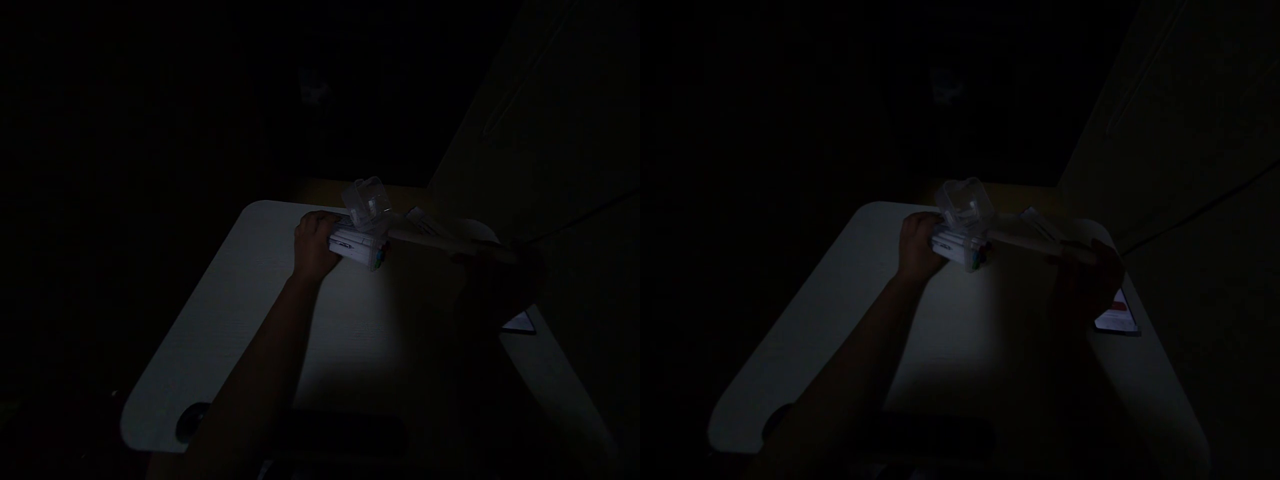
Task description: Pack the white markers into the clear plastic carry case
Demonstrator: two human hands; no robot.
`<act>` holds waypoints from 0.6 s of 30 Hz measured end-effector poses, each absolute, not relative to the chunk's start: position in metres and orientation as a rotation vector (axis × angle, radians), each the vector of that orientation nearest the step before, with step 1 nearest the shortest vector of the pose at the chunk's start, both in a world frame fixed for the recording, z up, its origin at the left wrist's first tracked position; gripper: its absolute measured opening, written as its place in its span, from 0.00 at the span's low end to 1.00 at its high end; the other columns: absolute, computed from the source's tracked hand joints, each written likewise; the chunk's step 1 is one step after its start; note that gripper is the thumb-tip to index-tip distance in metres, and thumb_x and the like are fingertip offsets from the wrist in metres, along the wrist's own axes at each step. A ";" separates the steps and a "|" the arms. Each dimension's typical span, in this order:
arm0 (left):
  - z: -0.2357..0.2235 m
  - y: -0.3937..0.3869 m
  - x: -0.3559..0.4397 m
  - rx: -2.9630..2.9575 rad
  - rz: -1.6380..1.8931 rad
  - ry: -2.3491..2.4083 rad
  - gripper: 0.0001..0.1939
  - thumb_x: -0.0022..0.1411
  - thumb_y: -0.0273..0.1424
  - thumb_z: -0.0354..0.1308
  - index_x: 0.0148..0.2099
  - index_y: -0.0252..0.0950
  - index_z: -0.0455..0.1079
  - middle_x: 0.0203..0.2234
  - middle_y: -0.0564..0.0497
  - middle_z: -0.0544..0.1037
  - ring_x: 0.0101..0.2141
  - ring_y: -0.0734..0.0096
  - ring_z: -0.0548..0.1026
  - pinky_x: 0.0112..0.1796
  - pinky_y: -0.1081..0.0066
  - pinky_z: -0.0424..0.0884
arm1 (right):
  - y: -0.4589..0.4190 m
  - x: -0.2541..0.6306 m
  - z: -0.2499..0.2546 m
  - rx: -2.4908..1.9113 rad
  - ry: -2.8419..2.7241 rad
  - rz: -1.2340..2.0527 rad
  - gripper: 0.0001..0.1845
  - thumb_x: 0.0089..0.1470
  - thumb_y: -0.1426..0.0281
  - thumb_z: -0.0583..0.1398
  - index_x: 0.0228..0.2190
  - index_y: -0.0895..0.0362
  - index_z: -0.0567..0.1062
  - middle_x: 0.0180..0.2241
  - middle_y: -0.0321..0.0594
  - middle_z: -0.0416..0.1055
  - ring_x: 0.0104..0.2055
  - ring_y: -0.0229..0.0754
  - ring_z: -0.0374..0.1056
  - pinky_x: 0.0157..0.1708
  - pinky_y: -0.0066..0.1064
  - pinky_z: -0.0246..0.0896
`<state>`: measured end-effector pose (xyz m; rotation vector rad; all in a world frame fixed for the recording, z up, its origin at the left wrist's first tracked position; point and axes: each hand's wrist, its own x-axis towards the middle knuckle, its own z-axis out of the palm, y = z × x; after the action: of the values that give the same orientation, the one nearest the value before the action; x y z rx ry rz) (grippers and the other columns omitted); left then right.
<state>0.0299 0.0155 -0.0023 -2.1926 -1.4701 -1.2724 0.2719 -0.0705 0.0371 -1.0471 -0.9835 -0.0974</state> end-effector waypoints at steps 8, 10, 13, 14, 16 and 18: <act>0.000 0.014 0.031 -2.231 -1.273 -1.471 0.22 0.51 0.29 0.60 0.50 0.40 0.65 0.46 0.45 0.72 0.49 0.57 0.67 0.49 0.58 0.65 | -0.066 0.273 0.014 -1.325 -1.166 -0.023 0.22 0.52 0.57 0.60 0.45 0.57 0.70 0.44 0.45 0.69 0.43 0.43 0.69 0.40 0.40 0.71; 0.000 0.014 0.031 -2.241 -1.261 -1.468 0.22 0.50 0.29 0.60 0.50 0.41 0.65 0.46 0.45 0.71 0.49 0.57 0.67 0.49 0.58 0.65 | -0.063 0.276 0.008 -1.322 -1.235 0.019 0.22 0.54 0.58 0.58 0.48 0.56 0.69 0.45 0.45 0.69 0.43 0.42 0.70 0.41 0.40 0.70; 0.000 0.013 0.031 -2.248 -1.254 -1.455 0.22 0.50 0.29 0.60 0.50 0.41 0.65 0.46 0.45 0.71 0.49 0.57 0.67 0.49 0.58 0.65 | -0.058 0.277 0.002 -1.342 -1.381 0.104 0.24 0.58 0.57 0.52 0.52 0.55 0.67 0.48 0.47 0.69 0.40 0.41 0.71 0.40 0.39 0.69; 0.000 0.013 0.031 -2.249 -1.258 -1.450 0.22 0.50 0.29 0.60 0.50 0.41 0.65 0.46 0.45 0.71 0.48 0.57 0.67 0.49 0.58 0.65 | -0.057 0.277 0.002 -1.355 -1.417 0.131 0.25 0.59 0.57 0.50 0.53 0.55 0.66 0.48 0.48 0.70 0.39 0.41 0.71 0.39 0.39 0.69; 0.000 0.014 0.032 -2.251 -1.268 -1.438 0.22 0.51 0.29 0.60 0.50 0.40 0.65 0.46 0.45 0.71 0.48 0.57 0.67 0.49 0.59 0.65 | -0.058 0.274 0.002 -1.421 -1.466 0.162 0.27 0.60 0.55 0.47 0.54 0.56 0.66 0.46 0.48 0.71 0.41 0.43 0.71 0.41 0.42 0.68; 0.000 0.014 0.032 -2.248 -1.273 -1.435 0.21 0.51 0.29 0.59 0.50 0.40 0.65 0.46 0.45 0.71 0.49 0.58 0.67 0.49 0.59 0.65 | -0.060 0.269 0.005 -1.500 -1.479 0.166 0.29 0.60 0.54 0.46 0.56 0.56 0.65 0.46 0.48 0.72 0.44 0.46 0.71 0.45 0.46 0.66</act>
<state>0.0317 0.0136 -0.0003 -2.2476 -1.4351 -1.2726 0.2692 -0.0604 0.0047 -1.5002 -1.4792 0.1656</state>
